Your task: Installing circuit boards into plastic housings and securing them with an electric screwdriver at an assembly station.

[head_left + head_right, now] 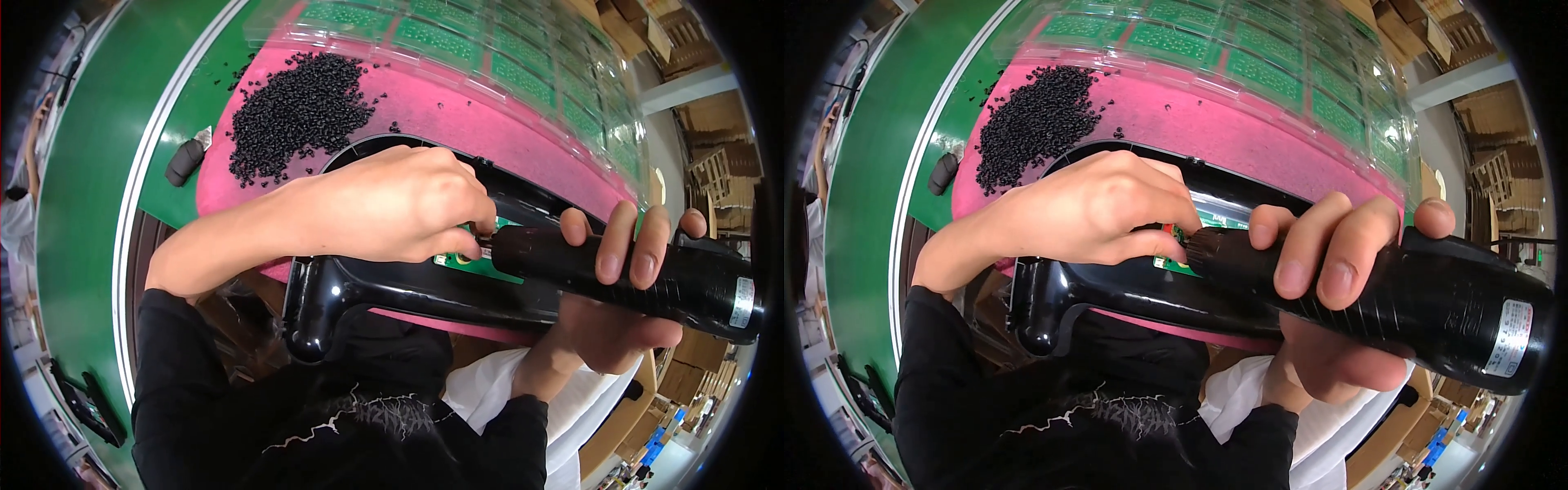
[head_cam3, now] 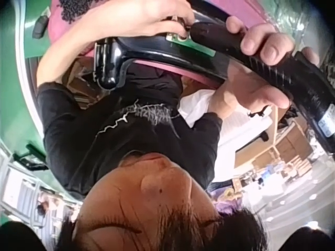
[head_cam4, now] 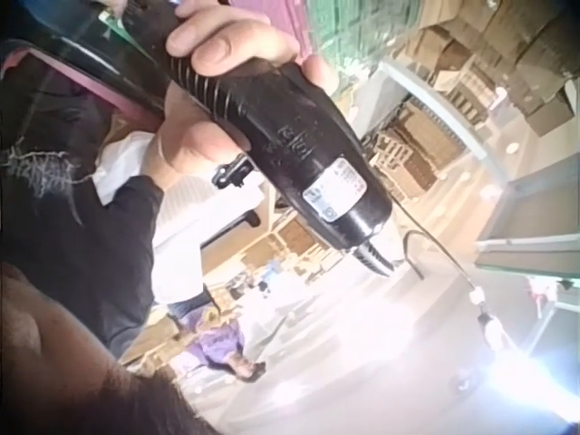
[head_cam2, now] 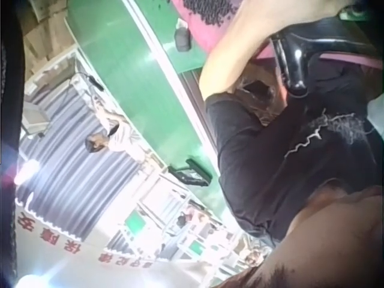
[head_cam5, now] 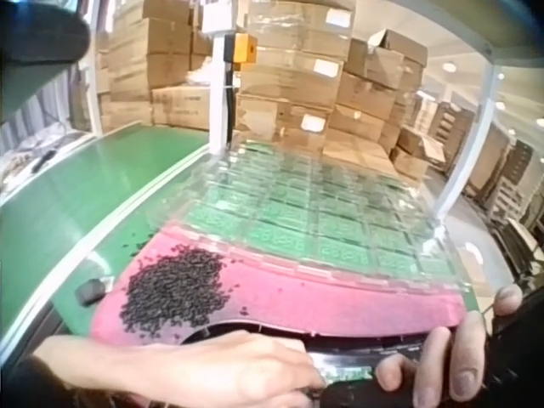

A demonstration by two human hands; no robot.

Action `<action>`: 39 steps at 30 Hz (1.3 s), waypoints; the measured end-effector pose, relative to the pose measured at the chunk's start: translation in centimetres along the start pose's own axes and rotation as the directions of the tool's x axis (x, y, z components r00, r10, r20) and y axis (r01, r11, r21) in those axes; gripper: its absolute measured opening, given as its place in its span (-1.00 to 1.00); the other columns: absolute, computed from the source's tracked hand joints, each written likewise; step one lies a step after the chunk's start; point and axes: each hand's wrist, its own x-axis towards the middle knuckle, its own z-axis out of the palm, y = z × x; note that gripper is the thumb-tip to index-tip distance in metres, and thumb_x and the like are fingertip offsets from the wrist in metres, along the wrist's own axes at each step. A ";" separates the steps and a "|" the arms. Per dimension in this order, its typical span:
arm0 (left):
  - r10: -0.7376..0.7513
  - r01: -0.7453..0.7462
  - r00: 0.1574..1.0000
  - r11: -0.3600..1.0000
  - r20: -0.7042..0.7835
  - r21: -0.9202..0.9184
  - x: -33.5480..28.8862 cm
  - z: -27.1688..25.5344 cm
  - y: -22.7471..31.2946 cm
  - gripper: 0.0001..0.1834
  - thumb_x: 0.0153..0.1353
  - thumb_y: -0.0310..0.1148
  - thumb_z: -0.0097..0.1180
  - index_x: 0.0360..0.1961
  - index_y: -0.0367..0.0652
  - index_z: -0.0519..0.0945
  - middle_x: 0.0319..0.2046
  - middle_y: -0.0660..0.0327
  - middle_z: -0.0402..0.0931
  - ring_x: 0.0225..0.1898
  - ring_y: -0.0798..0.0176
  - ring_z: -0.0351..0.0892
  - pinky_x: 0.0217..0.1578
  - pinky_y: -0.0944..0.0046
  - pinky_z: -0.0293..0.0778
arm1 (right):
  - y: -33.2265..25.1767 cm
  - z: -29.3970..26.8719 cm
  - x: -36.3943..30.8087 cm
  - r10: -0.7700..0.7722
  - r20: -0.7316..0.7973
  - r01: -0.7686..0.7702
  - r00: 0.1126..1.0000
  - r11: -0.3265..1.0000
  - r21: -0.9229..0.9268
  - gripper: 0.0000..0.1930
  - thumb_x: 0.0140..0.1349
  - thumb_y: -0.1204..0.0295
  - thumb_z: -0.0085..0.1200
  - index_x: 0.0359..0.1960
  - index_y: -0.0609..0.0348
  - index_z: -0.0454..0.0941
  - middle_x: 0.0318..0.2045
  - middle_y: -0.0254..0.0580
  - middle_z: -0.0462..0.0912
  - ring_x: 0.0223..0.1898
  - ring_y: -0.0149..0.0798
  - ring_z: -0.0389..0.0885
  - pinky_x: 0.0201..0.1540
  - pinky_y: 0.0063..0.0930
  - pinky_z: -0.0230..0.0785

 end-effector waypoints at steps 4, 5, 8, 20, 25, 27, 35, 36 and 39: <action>-0.016 0.017 1.000 0.987 -0.012 0.161 -0.1 -0.3 0.4 -0.84 0.01 -0.46 0.28 -0.40 -0.29 0.59 -0.45 0.13 0.59 -0.38 0.06 0.59 -0.44 0.14 0.51 | 0.3 0.1 0.2 -0.022 0.017 0.022 1.000 1.000 -0.017 -0.18 0.14 0.08 0.29 0.30 0.05 0.06 -0.20 -0.43 0.35 -0.25 -0.38 0.35 -0.04 -0.13 0.22; -0.015 0.017 1.000 0.987 -0.011 0.160 -0.2 -0.3 0.5 -0.84 0.01 -0.46 0.28 -0.40 -0.29 0.59 -0.45 0.13 0.59 -0.38 0.06 0.59 -0.44 0.14 0.51 | 0.2 0.1 0.1 -0.022 0.016 0.022 1.000 1.000 -0.018 -0.18 0.14 0.08 0.29 0.30 0.05 0.06 -0.20 -0.43 0.35 -0.25 -0.38 0.35 -0.04 -0.13 0.22; -0.009 0.013 1.000 0.969 -0.015 0.246 -0.3 -0.3 0.9 -0.88 -0.04 -0.51 0.26 -0.43 -0.27 0.59 -0.49 0.17 0.58 -0.42 0.09 0.60 -0.50 0.17 0.50 | -0.1 0.2 0.1 0.004 -0.018 -0.004 1.000 1.000 -0.014 -0.18 0.12 0.08 0.31 0.29 0.05 0.08 -0.22 -0.42 0.36 -0.25 -0.37 0.35 -0.06 -0.14 0.22; -0.157 0.191 0.953 0.975 -0.259 0.113 0.2 -0.1 0.6 -0.79 0.18 -0.43 0.17 -0.52 -0.33 0.50 -0.62 0.03 0.44 -0.57 -0.07 0.47 -0.57 0.09 0.34 | 0.9 -0.3 0.0 0.159 0.133 -0.157 0.978 0.987 -0.026 -0.20 0.03 0.03 0.37 0.23 -0.10 0.16 -0.35 -0.45 0.42 -0.36 -0.38 0.39 -0.17 -0.18 0.23; -0.187 0.233 0.941 0.962 -0.282 0.140 0.2 -0.3 0.9 -0.73 0.23 -0.41 0.09 -0.56 -0.32 0.39 -0.66 0.04 0.33 -0.60 -0.10 0.39 -0.57 0.05 0.29 | 1.3 0.2 -0.1 0.182 0.126 -0.174 0.975 0.982 -0.069 -0.20 0.01 0.00 0.38 0.21 -0.11 0.18 -0.38 -0.45 0.43 -0.37 -0.38 0.39 -0.18 -0.20 0.24; -0.197 0.244 0.936 0.961 -0.293 0.133 0.1 -0.3 1.0 -0.73 0.24 -0.40 0.06 -0.55 -0.31 0.37 -0.65 0.04 0.32 -0.59 -0.11 0.38 -0.56 0.04 0.29 | 1.4 0.3 -0.1 0.181 0.118 -0.173 0.976 0.982 -0.076 -0.20 0.00 -0.01 0.38 0.21 -0.11 0.19 -0.38 -0.45 0.43 -0.37 -0.37 0.40 -0.18 -0.20 0.24; -0.196 0.240 0.928 0.965 -0.316 0.106 0.2 0.0 0.9 -0.86 0.23 -0.44 0.05 -0.41 -0.31 0.46 -0.49 0.02 0.44 -0.47 -0.12 0.49 -0.48 0.06 0.39 | 1.3 -0.8 0.5 0.194 0.293 -0.175 0.936 0.980 -0.091 -0.21 -0.02 0.02 0.40 0.20 -0.13 0.21 -0.40 -0.44 0.46 -0.39 -0.36 0.43 -0.18 -0.19 0.26; -0.197 0.241 0.927 0.965 -0.319 0.106 0.1 0.1 0.6 -0.86 0.23 -0.44 0.05 -0.41 -0.31 0.46 -0.49 0.02 0.44 -0.47 -0.12 0.49 -0.48 0.06 0.39 | 1.5 -0.6 0.5 0.196 0.296 -0.176 0.935 0.980 -0.092 -0.21 -0.02 0.02 0.40 0.20 -0.13 0.21 -0.40 -0.44 0.46 -0.39 -0.36 0.43 -0.18 -0.19 0.26; -0.154 0.189 0.942 0.977 -0.298 0.094 0.0 0.3 0.0 -0.90 0.21 -0.48 0.09 -0.33 -0.32 0.52 -0.44 0.02 0.50 -0.42 -0.11 0.53 -0.44 0.07 0.44 | 2.0 0.3 0.6 0.184 0.370 -0.159 0.911 0.983 -0.097 -0.26 0.00 -0.01 0.36 0.17 -0.13 0.27 -0.41 -0.42 0.46 -0.41 -0.31 0.47 -0.22 -0.21 0.25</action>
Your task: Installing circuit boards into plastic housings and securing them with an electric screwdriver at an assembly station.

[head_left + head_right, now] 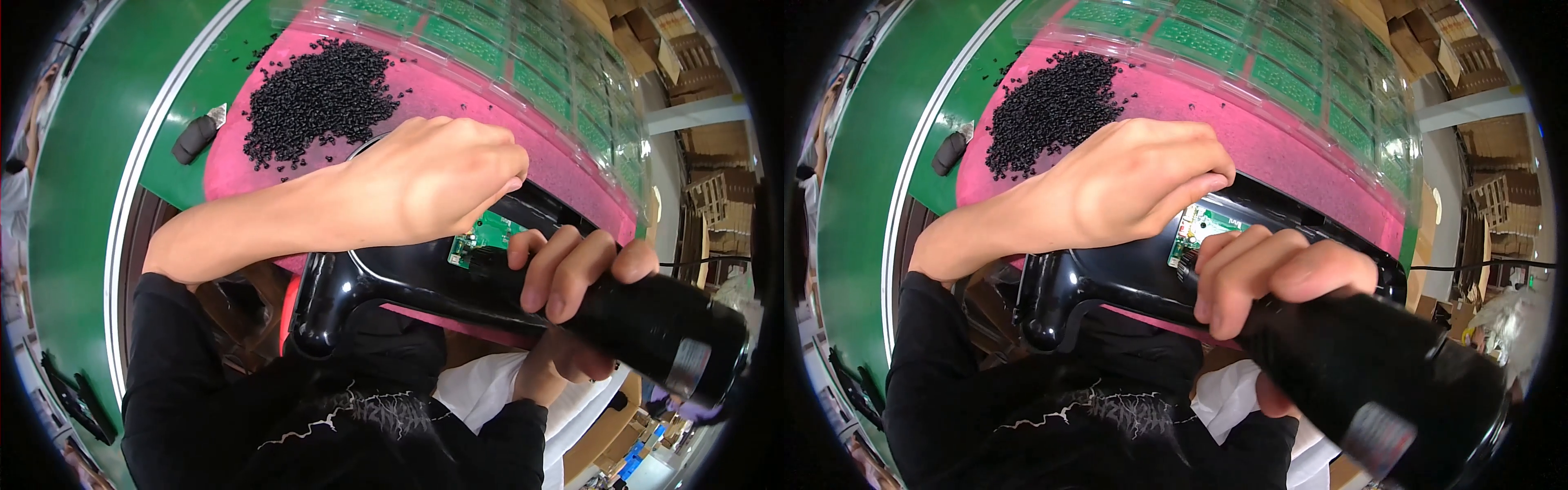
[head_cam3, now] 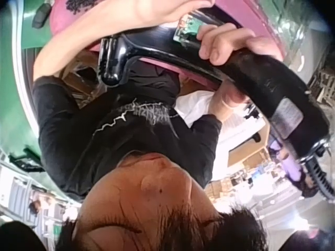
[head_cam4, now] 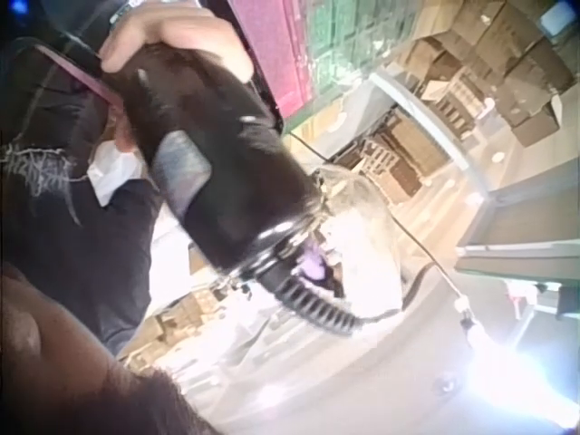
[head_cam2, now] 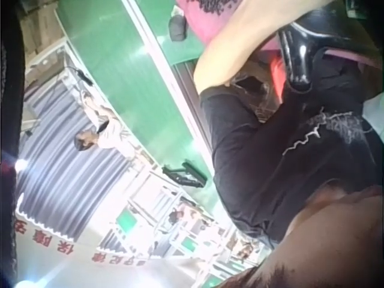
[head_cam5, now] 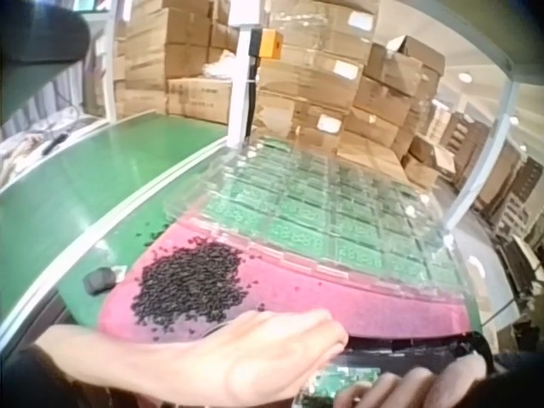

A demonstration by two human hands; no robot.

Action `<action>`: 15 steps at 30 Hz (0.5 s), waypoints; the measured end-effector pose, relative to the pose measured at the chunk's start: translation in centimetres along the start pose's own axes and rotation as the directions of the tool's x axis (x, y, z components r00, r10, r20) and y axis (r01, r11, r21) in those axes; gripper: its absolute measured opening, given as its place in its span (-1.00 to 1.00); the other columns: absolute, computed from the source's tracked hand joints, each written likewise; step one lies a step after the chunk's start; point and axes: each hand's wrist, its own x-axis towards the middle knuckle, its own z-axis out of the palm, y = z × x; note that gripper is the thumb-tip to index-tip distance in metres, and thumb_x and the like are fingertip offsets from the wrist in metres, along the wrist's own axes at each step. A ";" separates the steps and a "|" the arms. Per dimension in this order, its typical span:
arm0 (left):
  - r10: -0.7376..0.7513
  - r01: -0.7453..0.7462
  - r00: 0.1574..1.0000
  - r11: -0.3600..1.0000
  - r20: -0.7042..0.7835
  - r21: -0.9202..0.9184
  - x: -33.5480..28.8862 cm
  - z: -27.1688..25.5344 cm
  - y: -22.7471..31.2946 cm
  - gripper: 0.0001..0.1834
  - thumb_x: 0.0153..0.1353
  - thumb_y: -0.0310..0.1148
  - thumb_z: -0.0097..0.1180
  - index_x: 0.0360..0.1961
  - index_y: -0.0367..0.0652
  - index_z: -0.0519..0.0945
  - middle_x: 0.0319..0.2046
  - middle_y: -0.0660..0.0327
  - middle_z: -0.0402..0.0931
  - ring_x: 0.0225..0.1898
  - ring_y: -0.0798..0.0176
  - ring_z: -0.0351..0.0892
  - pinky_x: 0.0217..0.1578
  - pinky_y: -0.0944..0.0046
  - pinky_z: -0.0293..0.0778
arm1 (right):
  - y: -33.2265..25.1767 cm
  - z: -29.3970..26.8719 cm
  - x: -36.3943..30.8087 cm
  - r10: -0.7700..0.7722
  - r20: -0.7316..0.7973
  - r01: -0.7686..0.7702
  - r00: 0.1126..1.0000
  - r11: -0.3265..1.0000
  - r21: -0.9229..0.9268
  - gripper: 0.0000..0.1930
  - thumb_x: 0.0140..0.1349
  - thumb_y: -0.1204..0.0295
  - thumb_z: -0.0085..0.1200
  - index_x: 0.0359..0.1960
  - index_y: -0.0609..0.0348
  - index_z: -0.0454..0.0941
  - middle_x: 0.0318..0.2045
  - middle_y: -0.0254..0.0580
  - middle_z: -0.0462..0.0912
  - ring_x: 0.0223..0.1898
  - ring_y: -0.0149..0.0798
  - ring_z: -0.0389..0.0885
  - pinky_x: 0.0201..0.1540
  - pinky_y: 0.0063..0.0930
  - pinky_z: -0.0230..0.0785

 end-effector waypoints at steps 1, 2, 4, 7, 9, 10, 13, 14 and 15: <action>0.003 -0.003 1.000 1.000 0.008 0.007 0.0 -0.1 0.0 -0.90 0.20 -0.48 0.11 -0.33 -0.32 0.54 -0.43 0.02 0.52 -0.41 -0.11 0.54 -0.43 0.08 0.46 | 0.0 0.1 0.0 -0.002 0.022 0.003 1.000 1.000 -0.022 -0.25 0.01 -0.03 0.35 0.19 -0.12 0.26 -0.42 -0.42 0.46 -0.42 -0.32 0.46 -0.23 -0.21 0.25; 0.008 -0.008 1.000 1.000 0.016 0.015 0.0 -0.1 0.1 -0.90 0.19 -0.48 0.12 -0.32 -0.32 0.55 -0.41 0.03 0.53 -0.40 -0.11 0.55 -0.42 0.08 0.47 | 0.1 0.2 -0.1 -0.004 0.044 0.006 0.999 0.999 -0.045 -0.24 0.01 -0.05 0.33 0.20 -0.12 0.25 -0.43 -0.41 0.45 -0.43 -0.32 0.45 -0.23 -0.21 0.25; 0.031 -0.032 0.999 0.999 0.004 0.030 -0.1 0.2 -0.2 -0.89 0.17 -0.47 0.15 -0.34 -0.31 0.55 -0.41 0.03 0.53 -0.39 -0.10 0.56 -0.41 0.08 0.48 | 0.5 0.3 0.1 -0.014 0.051 0.017 0.999 0.998 -0.053 -0.22 0.00 -0.08 0.32 0.21 -0.11 0.24 -0.44 -0.41 0.45 -0.44 -0.33 0.44 -0.24 -0.21 0.25; 0.046 -0.048 0.997 0.999 0.063 0.023 -0.1 -0.4 -0.1 -0.86 0.14 -0.43 0.19 -0.36 -0.30 0.55 -0.42 0.04 0.54 -0.37 -0.10 0.57 -0.37 0.06 0.49 | 0.6 1.6 -0.1 -0.017 -0.059 0.012 0.998 0.996 -0.090 -0.17 -0.02 -0.14 0.30 0.23 -0.08 0.23 -0.46 -0.42 0.44 -0.46 -0.34 0.42 -0.24 -0.21 0.24; 0.010 -0.007 0.985 1.000 0.174 -0.016 -0.2 -0.6 0.0 -0.81 0.08 -0.38 0.25 -0.38 -0.29 0.56 -0.42 0.04 0.54 -0.34 -0.10 0.57 -0.34 0.04 0.49 | 0.2 2.0 -0.3 -0.003 -0.172 -0.015 0.985 0.994 -0.107 -0.12 -0.05 -0.17 0.31 0.25 -0.05 0.22 -0.46 -0.44 0.43 -0.46 -0.35 0.41 -0.23 -0.23 0.22; 0.014 -0.012 0.985 1.000 0.172 -0.016 -0.3 -0.5 -0.1 -0.81 0.08 -0.38 0.25 -0.38 -0.29 0.56 -0.42 0.04 0.54 -0.34 -0.10 0.57 -0.34 0.04 0.49 | 0.1 2.2 -0.4 -0.006 -0.170 -0.014 0.985 0.994 -0.112 -0.12 -0.05 -0.17 0.31 0.25 -0.05 0.22 -0.46 -0.44 0.43 -0.46 -0.35 0.41 -0.23 -0.23 0.22; -0.008 0.007 0.936 1.000 0.353 0.003 -0.3 -0.7 0.0 -0.84 0.01 -0.43 0.26 -0.41 -0.28 0.58 -0.42 0.07 0.55 -0.32 -0.07 0.58 -0.33 0.04 0.49 | -0.3 2.7 -0.7 -0.019 -0.213 -0.002 0.977 0.995 -0.098 -0.12 -0.03 -0.11 0.35 0.26 -0.06 0.19 -0.47 -0.44 0.43 -0.47 -0.35 0.40 -0.21 -0.23 0.21; -0.004 0.003 0.935 1.000 0.354 0.002 -0.4 -0.9 0.1 -0.84 0.01 -0.43 0.26 -0.41 -0.28 0.58 -0.42 0.07 0.55 -0.32 -0.07 0.58 -0.33 0.04 0.49 | -0.4 2.7 -0.7 -0.064 -0.275 0.042 0.959 0.995 -0.086 -0.16 -0.02 -0.07 0.36 0.24 -0.06 0.21 -0.46 -0.41 0.45 -0.45 -0.32 0.43 -0.19 -0.22 0.24; 0.021 -0.017 0.930 1.000 0.367 -0.012 -0.4 -0.9 0.2 -0.84 0.01 -0.43 0.26 -0.41 -0.28 0.58 -0.42 0.09 0.55 -0.32 -0.06 0.59 -0.33 0.05 0.49 | -0.7 2.7 -0.7 -0.106 -0.339 0.084 0.935 0.993 -0.080 -0.19 -0.02 -0.03 0.37 0.21 -0.06 0.24 -0.44 -0.37 0.48 -0.43 -0.28 0.47 -0.17 -0.22 0.27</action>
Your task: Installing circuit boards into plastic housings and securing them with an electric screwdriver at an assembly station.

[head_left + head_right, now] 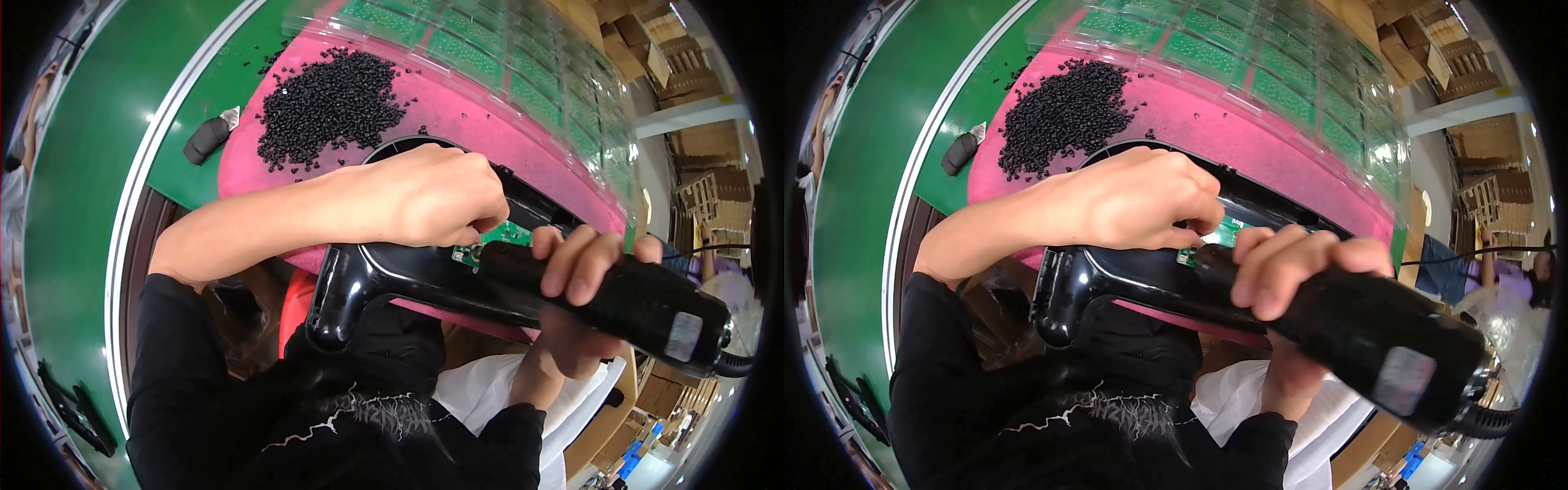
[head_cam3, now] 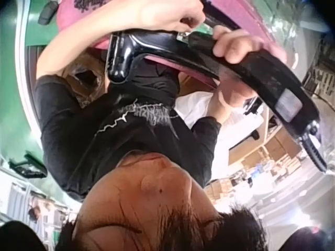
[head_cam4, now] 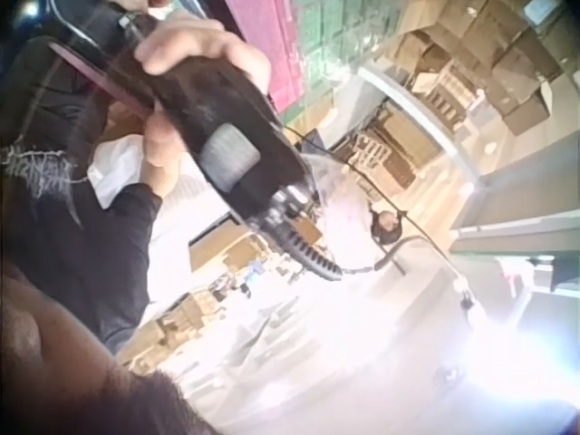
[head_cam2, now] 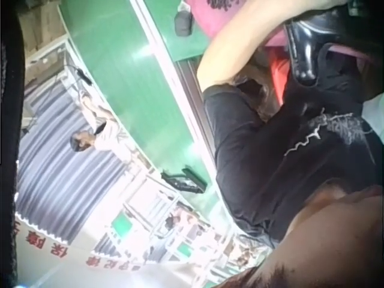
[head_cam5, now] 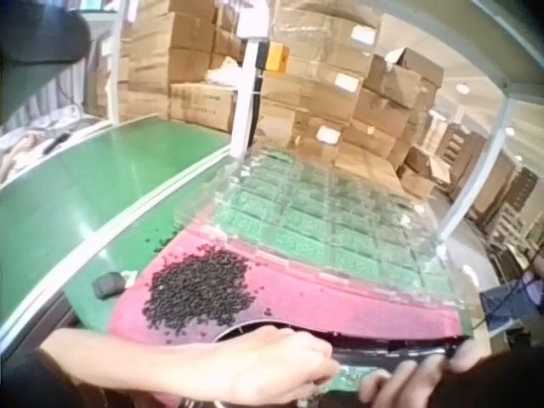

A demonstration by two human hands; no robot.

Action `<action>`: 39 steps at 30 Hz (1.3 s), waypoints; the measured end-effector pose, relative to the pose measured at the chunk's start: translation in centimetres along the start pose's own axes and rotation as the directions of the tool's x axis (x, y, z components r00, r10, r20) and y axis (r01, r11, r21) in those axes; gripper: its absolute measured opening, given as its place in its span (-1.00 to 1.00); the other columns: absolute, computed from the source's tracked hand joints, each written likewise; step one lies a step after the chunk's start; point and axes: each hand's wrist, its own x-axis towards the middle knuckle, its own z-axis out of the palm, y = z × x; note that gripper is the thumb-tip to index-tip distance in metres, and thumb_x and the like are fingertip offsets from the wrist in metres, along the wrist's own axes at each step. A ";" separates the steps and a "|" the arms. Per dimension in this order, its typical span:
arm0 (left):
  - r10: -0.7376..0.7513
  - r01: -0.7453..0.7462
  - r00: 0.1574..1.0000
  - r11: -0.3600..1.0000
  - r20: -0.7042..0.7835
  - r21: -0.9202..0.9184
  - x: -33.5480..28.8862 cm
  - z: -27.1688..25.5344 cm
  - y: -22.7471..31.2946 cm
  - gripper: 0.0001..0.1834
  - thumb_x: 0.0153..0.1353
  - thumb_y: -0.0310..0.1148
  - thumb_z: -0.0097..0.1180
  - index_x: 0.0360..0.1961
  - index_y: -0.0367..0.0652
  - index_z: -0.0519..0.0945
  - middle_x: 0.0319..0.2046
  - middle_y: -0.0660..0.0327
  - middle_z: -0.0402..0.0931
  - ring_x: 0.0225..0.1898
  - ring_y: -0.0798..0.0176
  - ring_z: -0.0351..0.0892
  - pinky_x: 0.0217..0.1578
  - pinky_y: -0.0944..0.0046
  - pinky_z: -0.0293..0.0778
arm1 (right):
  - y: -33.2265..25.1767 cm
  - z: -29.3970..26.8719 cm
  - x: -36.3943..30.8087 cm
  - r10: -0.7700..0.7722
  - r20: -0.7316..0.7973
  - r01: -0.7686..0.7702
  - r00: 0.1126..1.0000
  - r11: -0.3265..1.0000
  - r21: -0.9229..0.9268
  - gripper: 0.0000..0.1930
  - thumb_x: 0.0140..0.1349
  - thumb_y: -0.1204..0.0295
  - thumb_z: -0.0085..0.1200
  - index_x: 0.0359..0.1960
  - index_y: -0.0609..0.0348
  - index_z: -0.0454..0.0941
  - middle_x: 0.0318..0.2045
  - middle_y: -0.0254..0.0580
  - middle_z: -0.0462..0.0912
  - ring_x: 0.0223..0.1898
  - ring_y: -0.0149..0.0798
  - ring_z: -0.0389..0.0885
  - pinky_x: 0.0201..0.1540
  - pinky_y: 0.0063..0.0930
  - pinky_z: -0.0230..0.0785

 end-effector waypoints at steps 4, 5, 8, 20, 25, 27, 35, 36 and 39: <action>0.088 -0.091 0.994 0.994 -0.057 -0.055 0.3 0.4 -0.2 -0.86 0.01 -0.46 0.24 -0.39 -0.28 0.61 -0.41 0.11 0.58 -0.32 -0.02 0.60 -0.32 0.10 0.49 | -1.8 -0.1 0.3 -0.119 -0.164 0.123 0.979 0.992 0.010 -0.22 0.01 0.03 0.37 0.24 -0.17 0.22 -0.36 -0.45 0.47 -0.35 -0.33 0.46 -0.09 -0.17 0.27; 0.129 -0.142 0.985 0.984 -0.119 -0.110 0.4 0.6 -0.4 -0.86 0.02 -0.47 0.24 -0.38 -0.28 0.62 -0.41 0.10 0.59 -0.33 -0.02 0.60 -0.32 0.11 0.49 | -2.2 -0.2 0.3 -0.142 -0.193 0.149 0.971 0.989 0.021 -0.22 0.02 0.04 0.37 0.25 -0.17 0.22 -0.35 -0.47 0.46 -0.34 -0.34 0.45 -0.08 -0.16 0.25; 0.107 -0.124 0.988 0.978 -0.109 -0.168 0.6 0.3 -0.1 -0.88 0.05 -0.47 0.24 -0.37 -0.29 0.62 -0.44 0.11 0.59 -0.35 0.01 0.60 -0.34 0.14 0.47 | -2.1 -1.2 0.4 -0.166 -0.118 0.174 0.979 0.983 0.064 -0.25 0.07 0.09 0.35 0.24 -0.08 0.21 -0.31 -0.49 0.42 -0.30 -0.38 0.39 -0.04 -0.16 0.17; 0.046 -0.080 0.988 0.969 -0.148 -0.233 0.9 0.2 -0.1 -0.14 -0.20 0.11 0.44 0.05 -0.18 0.41 -0.12 0.25 0.49 -0.15 0.27 0.46 -0.15 0.28 0.36 | -3.3 -2.9 -1.4 -0.181 -0.220 0.156 0.959 0.980 -0.124 -0.34 0.07 -0.06 0.30 0.03 0.01 0.27 -0.57 -0.42 0.44 -0.62 -0.42 0.37 -0.42 -0.47 0.21; -0.060 -0.164 0.906 0.862 -0.418 -0.479 1.4 -0.4 -0.2 -0.35 0.12 0.33 -0.06 -0.26 -0.08 0.18 -0.15 0.06 0.33 -0.07 0.22 0.24 0.15 0.18 0.05 | -3.5 -3.5 -1.8 -0.082 -0.316 0.019 0.945 0.980 -0.197 -0.46 0.09 0.07 0.27 -0.09 0.10 0.28 -0.63 -0.37 0.39 -0.67 -0.41 0.31 -0.53 -0.49 0.18; -0.016 -0.197 0.912 0.861 -0.411 -0.470 1.3 -1.1 -0.5 -0.55 0.18 0.12 -0.12 -0.30 -0.04 0.14 -0.15 0.06 0.29 -0.08 0.24 0.18 0.16 0.19 -0.03 | -3.4 -3.6 -1.8 -0.079 -0.336 0.012 0.938 0.980 -0.197 -0.47 0.09 0.09 0.27 -0.10 0.10 0.28 -0.63 -0.36 0.39 -0.68 -0.41 0.31 -0.52 -0.49 0.18; -0.069 -0.242 0.843 0.837 -0.533 -0.491 1.0 -1.4 -0.9 -0.79 0.22 -0.27 -0.14 -0.25 -0.09 0.15 -0.17 0.10 0.25 -0.15 0.30 0.14 0.05 0.25 0.10 | -3.1 -3.4 -1.4 -0.026 -0.389 -0.051 0.921 0.981 -0.188 -0.48 0.08 0.10 0.28 -0.12 0.08 0.26 -0.64 -0.38 0.38 -0.68 -0.42 0.29 -0.53 -0.50 0.17; -0.109 -0.191 0.831 0.865 -0.546 -0.464 1.1 -1.2 -0.8 -0.80 0.21 -0.37 -0.11 -0.22 -0.13 0.17 -0.17 0.10 0.26 -0.16 0.30 0.17 0.02 0.27 0.15 | -3.0 -3.5 -1.4 -0.048 -0.397 -0.036 0.916 0.979 -0.202 -0.47 0.07 0.09 0.29 -0.12 0.07 0.26 -0.64 -0.39 0.39 -0.68 -0.43 0.29 -0.53 -0.50 0.17; 0.105 -0.134 0.870 0.991 -0.482 -0.026 1.5 -1.1 -1.4 -0.74 0.15 -0.54 -0.06 -0.15 -0.19 0.20 -0.18 0.13 0.33 -0.19 0.30 0.26 -0.08 0.30 0.24 | -2.8 -3.6 -1.4 -0.056 -0.411 -0.039 0.910 0.975 -0.219 -0.44 0.05 0.06 0.32 -0.12 0.04 0.26 -0.64 -0.42 0.39 -0.69 -0.44 0.28 -0.54 -0.52 0.16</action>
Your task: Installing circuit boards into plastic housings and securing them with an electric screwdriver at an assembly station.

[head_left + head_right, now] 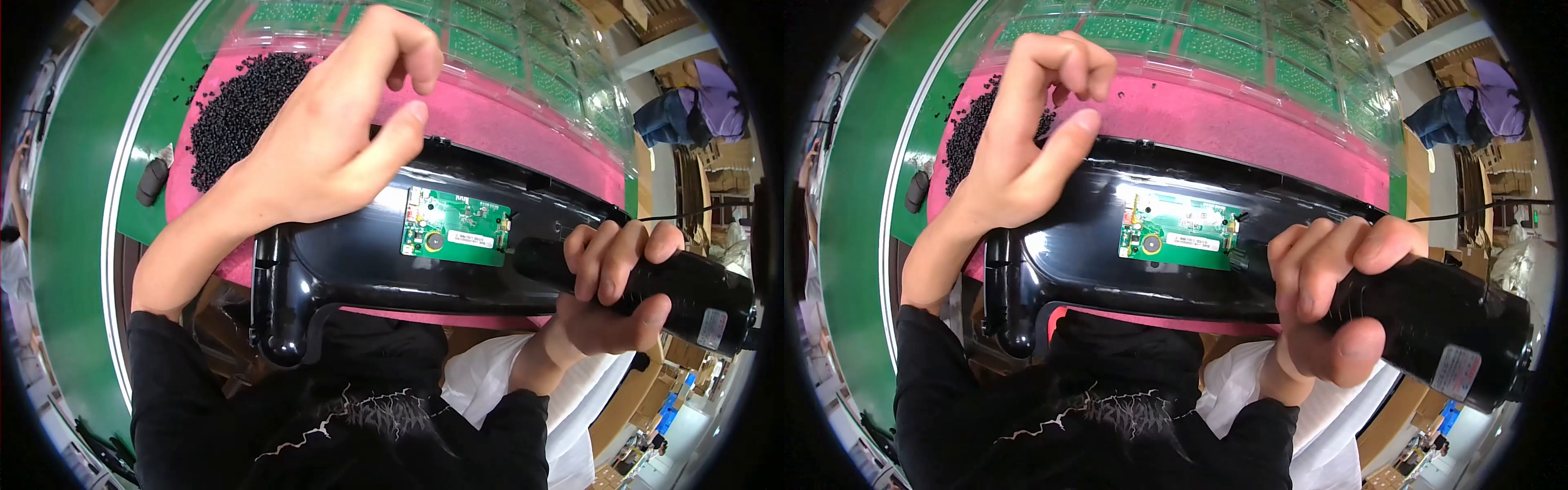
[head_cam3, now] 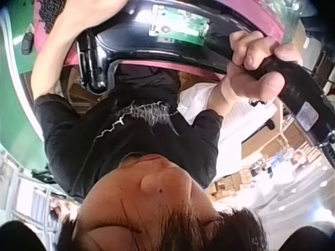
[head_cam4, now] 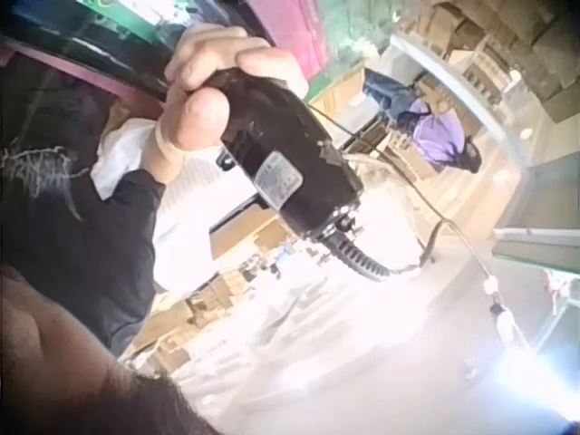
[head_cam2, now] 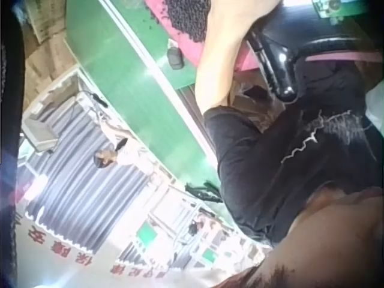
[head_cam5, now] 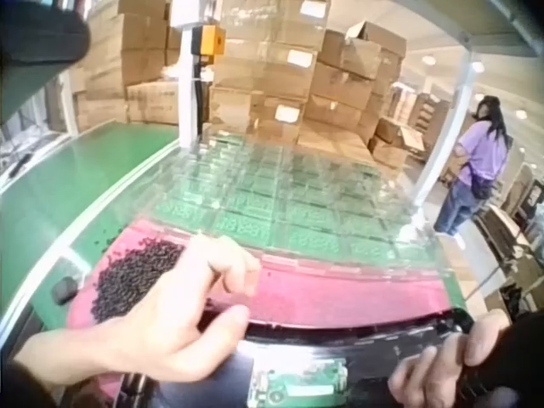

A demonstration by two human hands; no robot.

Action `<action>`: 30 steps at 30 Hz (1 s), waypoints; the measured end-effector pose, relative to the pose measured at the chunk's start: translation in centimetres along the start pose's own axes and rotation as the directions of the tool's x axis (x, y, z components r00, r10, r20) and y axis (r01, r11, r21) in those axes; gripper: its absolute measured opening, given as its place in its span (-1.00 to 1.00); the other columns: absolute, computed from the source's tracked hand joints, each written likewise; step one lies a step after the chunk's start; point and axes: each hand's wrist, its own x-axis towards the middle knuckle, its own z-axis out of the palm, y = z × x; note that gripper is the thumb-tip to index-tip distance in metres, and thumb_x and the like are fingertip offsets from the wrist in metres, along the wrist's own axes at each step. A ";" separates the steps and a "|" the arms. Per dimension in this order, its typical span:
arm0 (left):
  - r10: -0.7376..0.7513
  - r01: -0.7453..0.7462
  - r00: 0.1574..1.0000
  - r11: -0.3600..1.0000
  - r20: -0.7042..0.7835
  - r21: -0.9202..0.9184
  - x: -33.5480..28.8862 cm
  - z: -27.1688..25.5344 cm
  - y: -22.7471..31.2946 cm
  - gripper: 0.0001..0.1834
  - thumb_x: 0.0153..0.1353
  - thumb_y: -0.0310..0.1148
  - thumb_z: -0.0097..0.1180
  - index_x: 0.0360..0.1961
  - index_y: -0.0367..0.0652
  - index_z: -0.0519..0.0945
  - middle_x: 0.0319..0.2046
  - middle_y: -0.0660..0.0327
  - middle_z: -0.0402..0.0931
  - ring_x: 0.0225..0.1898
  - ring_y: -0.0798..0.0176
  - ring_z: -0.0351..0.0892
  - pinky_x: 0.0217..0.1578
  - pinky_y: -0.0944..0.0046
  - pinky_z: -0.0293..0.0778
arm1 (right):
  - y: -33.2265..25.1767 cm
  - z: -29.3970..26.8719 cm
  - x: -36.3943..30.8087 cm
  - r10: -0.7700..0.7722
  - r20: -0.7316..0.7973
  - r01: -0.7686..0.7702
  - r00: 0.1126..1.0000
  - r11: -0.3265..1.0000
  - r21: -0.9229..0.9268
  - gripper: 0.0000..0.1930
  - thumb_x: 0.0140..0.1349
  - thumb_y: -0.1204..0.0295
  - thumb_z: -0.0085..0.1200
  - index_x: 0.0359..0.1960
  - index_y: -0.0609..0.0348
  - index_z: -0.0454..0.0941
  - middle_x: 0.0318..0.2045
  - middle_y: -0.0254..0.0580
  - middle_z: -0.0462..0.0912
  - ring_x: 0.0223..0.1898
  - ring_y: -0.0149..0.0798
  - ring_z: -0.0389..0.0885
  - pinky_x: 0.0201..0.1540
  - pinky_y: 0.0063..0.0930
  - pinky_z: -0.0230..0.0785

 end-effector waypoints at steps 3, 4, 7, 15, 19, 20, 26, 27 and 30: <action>0.012 -0.015 1.000 0.989 0.020 0.148 0.1 -0.1 0.4 -0.72 0.09 -0.61 0.01 -0.14 -0.23 0.32 -0.26 0.18 0.42 -0.26 0.28 0.38 -0.18 0.33 0.30 | 0.0 -0.2 0.5 0.045 0.065 -0.045 0.997 0.999 0.009 -0.44 0.05 0.05 0.32 -0.12 0.05 0.26 -0.64 -0.41 0.39 -0.70 -0.45 0.28 -0.54 -0.53 0.15; 0.016 -0.023 0.999 0.982 0.039 0.190 0.1 -0.1 0.4 -0.73 0.08 -0.61 0.02 -0.16 -0.25 0.36 -0.28 0.19 0.44 -0.28 0.27 0.40 -0.22 0.33 0.32 | 0.0 -0.2 0.7 0.068 0.096 -0.069 0.993 0.998 0.011 -0.44 0.05 0.05 0.32 -0.12 0.05 0.26 -0.64 -0.40 0.39 -0.70 -0.45 0.28 -0.54 -0.53 0.15; -0.032 0.016 0.997 0.973 0.067 0.231 0.0 -0.2 0.2 -0.80 0.08 -0.59 0.04 -0.23 -0.27 0.41 -0.33 0.16 0.45 -0.32 0.21 0.44 -0.26 0.29 0.36 | -0.1 -0.1 0.8 0.094 0.115 -0.096 0.989 0.995 0.007 -0.44 0.06 0.05 0.32 -0.11 0.06 0.27 -0.64 -0.39 0.39 -0.70 -0.45 0.28 -0.55 -0.52 0.15; -0.111 0.068 0.983 0.958 0.144 0.278 -0.1 0.0 -0.1 -0.88 0.10 -0.56 0.10 -0.32 -0.28 0.45 -0.40 0.14 0.48 -0.37 0.17 0.49 -0.28 0.24 0.44 | -1.2 -0.2 0.8 -0.097 0.191 0.092 0.977 0.995 0.033 -0.57 0.17 0.06 0.12 -0.12 0.04 0.28 -0.65 -0.47 0.34 -0.71 -0.52 0.23 -0.53 -0.54 0.10; -0.090 0.052 0.988 0.961 0.127 0.271 -0.4 0.0 -0.3 -0.88 0.10 -0.54 0.12 -0.33 -0.28 0.46 -0.43 0.14 0.48 -0.38 0.17 0.48 -0.30 0.24 0.44 | -0.6 -0.3 0.6 -0.022 0.109 0.017 0.994 0.999 0.042 -0.50 0.12 0.08 0.22 -0.09 0.05 0.26 -0.64 -0.38 0.40 -0.72 -0.43 0.25 -0.53 -0.46 0.18; -0.095 0.059 0.988 0.959 0.122 0.276 -0.5 0.0 -0.3 -0.88 0.10 -0.53 0.13 -0.33 -0.28 0.46 -0.43 0.14 0.48 -0.38 0.17 0.49 -0.30 0.24 0.44 | -0.2 -0.4 0.7 -0.004 0.112 0.000 0.994 0.999 0.040 -0.51 0.12 0.10 0.21 -0.09 0.05 0.25 -0.64 -0.37 0.38 -0.72 -0.43 0.23 -0.54 -0.45 0.17; -0.080 0.043 0.988 0.963 0.132 0.265 -0.3 0.3 -0.3 -0.88 0.10 -0.53 0.13 -0.33 -0.28 0.47 -0.43 0.14 0.48 -0.38 0.16 0.49 -0.31 0.24 0.44 | 0.0 -0.7 0.5 0.021 0.058 -0.023 0.998 0.999 0.041 -0.54 0.13 0.11 0.20 -0.11 0.06 0.26 -0.64 -0.36 0.38 -0.71 -0.42 0.25 -0.54 -0.45 0.18; -0.085 0.047 0.988 0.963 0.132 0.265 -0.3 0.3 -0.3 -0.88 0.10 -0.53 0.13 -0.33 -0.28 0.47 -0.43 0.14 0.48 -0.38 0.16 0.49 -0.31 0.24 0.44 | 0.1 -0.7 0.5 0.015 0.094 -0.020 0.996 0.999 0.050 -0.53 0.12 0.12 0.22 -0.11 0.07 0.27 -0.64 -0.36 0.38 -0.71 -0.42 0.25 -0.55 -0.46 0.18; -0.101 0.060 0.984 0.963 0.145 0.265 -0.3 0.3 -0.2 -0.88 0.11 -0.54 0.13 -0.32 -0.28 0.47 -0.42 0.14 0.48 -0.38 0.17 0.50 -0.30 0.24 0.45 | 0.2 -0.4 0.7 0.027 0.171 -0.037 0.985 0.998 0.054 -0.50 0.10 0.12 0.28 -0.11 0.09 0.28 -0.64 -0.38 0.38 -0.72 -0.43 0.26 -0.57 -0.48 0.16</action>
